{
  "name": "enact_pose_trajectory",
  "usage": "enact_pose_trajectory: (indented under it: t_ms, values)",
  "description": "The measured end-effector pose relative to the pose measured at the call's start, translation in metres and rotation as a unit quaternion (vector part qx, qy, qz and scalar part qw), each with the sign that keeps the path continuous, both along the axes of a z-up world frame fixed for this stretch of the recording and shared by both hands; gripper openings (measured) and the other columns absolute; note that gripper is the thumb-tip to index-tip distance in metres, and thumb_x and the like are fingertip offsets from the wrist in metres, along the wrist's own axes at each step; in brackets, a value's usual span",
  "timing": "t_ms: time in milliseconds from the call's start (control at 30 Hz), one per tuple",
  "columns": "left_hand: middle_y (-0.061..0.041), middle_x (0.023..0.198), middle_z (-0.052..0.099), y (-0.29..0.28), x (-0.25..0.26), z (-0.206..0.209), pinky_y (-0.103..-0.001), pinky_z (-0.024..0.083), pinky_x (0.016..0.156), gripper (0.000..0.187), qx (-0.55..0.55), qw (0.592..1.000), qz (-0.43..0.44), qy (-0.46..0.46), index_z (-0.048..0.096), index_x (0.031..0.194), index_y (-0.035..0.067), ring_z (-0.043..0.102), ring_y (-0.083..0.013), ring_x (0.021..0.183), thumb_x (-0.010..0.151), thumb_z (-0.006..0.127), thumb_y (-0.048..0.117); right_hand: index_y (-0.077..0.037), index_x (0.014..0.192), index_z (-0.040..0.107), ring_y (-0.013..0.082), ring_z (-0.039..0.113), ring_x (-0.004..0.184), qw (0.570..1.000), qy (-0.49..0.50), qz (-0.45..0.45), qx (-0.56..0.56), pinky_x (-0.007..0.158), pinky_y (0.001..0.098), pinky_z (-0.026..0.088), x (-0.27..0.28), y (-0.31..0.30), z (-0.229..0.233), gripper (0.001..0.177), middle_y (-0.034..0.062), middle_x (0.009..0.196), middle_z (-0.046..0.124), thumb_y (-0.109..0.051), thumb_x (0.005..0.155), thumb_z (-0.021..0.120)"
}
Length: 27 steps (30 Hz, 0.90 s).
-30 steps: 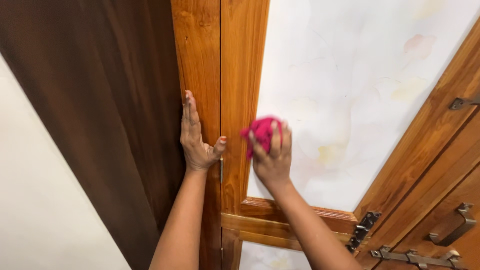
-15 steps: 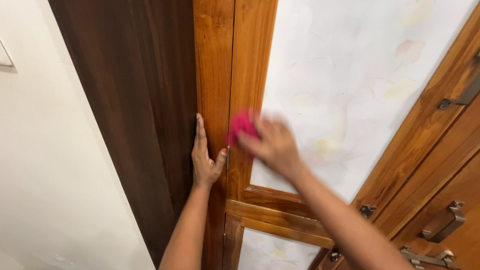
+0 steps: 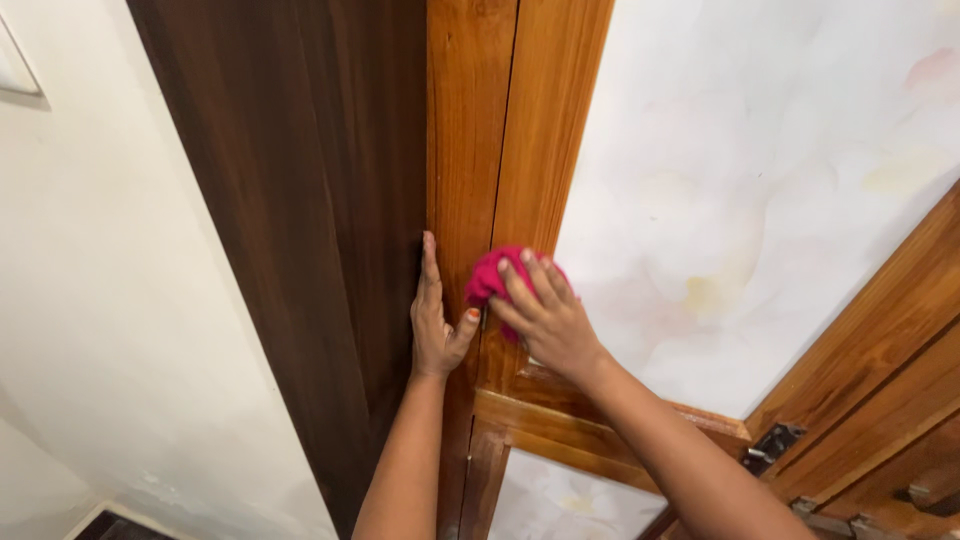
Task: The person wipes a wooden door with a pink cloth, cleaning the metal grille, glass panel, and wooden frame. The person systematically wipes the door surface and edges, then closes the door and continues wiping the exterior side.
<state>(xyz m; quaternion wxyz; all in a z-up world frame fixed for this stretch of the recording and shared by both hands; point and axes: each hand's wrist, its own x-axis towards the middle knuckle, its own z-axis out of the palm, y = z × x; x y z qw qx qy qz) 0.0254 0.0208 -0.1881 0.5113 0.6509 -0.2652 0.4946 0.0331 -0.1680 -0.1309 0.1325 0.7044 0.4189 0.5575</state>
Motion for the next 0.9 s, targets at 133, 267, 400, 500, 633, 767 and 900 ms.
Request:
enact_pose_trajectory:
  t_ms: [133,267,400,500,633,767,900]
  values:
    - [-0.023,0.175,0.020,0.003,-0.007,0.004,-0.051,0.025,0.133,0.104,0.017,1.000,0.002,0.009,0.014,0.167,0.005,0.024,-0.0417,0.163,0.098,0.047,0.075,-0.020,0.135,0.058,0.0434,0.040,0.142,0.987,0.055,-0.027,-0.147,0.124,0.0562,0.027,-0.002,-0.008,0.040,0.062,0.0204,0.149,0.048,-0.032,0.078,0.079]
    - [-0.023,0.175,0.021,-0.001,-0.005,0.001,-0.051,0.027,0.133,0.103,0.005,1.000,0.006,0.022,0.015,0.167,0.005,0.024,-0.0416,0.163,0.098,0.047,0.074,-0.019,0.131,0.063,0.0449,0.037,0.149,0.999,-0.028,-0.013,-0.017,0.129,0.0561,0.027,0.024,0.006,0.138,0.041,0.0188,0.156,0.045,-0.018,0.091,0.073]
    - [-0.023,0.173,0.025,-0.007,-0.009,-0.026,-0.051,0.028,0.131,0.103,-0.019,0.999,0.015,0.035,0.016,0.167,0.004,0.028,-0.0412,0.161,0.098,0.048,0.074,-0.018,0.136,0.063,0.0440,0.032,0.153,0.986,-0.083,0.015,0.146,0.132,0.0558,0.026,0.033,0.047,0.144,0.032,0.0139,0.166,0.035,-0.015,0.105,0.070]
    - [-0.024,0.170,0.030,-0.012,-0.023,-0.064,-0.050,0.030,0.129,0.102,-0.044,0.996,0.024,0.071,0.019,0.165,0.002,0.033,-0.0409,0.158,0.097,0.049,0.073,-0.015,0.139,0.062,0.0476,0.029,0.154,0.982,-0.047,-0.043,0.176,0.131,0.0547,0.028,0.027,0.068,0.093,0.044,0.0165,0.165,0.035,-0.005,0.096,0.067]
    - [-0.025,0.167,0.034,-0.018,-0.033,-0.111,-0.048,0.028,0.127,0.100,-0.096,0.990,-0.002,0.101,0.023,0.163,-0.002,0.034,-0.0395,0.156,0.098,0.055,0.066,-0.012,0.136,0.058,0.0512,0.030,0.150,0.994,0.019,-0.106,0.024,0.129,0.0549,0.023,0.003,0.084,0.001,0.052,0.0234,0.160,0.036,-0.012,0.085,0.067]
    - [-0.024,0.164,0.042,-0.014,-0.035,-0.139,-0.043,0.032,0.126,0.092,-0.129,0.987,-0.011,0.095,0.033,0.159,-0.005,0.040,-0.0360,0.154,0.100,0.056,0.061,-0.010,0.145,0.051,0.0484,0.031,0.147,0.979,0.021,-0.188,-0.074,0.126,0.0535,0.019,-0.018,0.081,-0.069,0.061,0.0241,0.159,0.036,-0.028,0.088,0.064]
    - [-0.024,0.164,0.041,-0.009,-0.048,-0.138,-0.042,0.033,0.124,0.083,-0.132,0.983,-0.025,0.122,0.036,0.157,-0.003,0.040,-0.0352,0.153,0.102,0.053,0.057,-0.005,0.147,0.049,0.0464,0.030,0.147,0.961,0.090,-0.183,-0.187,0.123,0.0537,0.018,-0.038,0.050,-0.114,0.068,0.0261,0.159,0.032,-0.032,0.086,0.061]
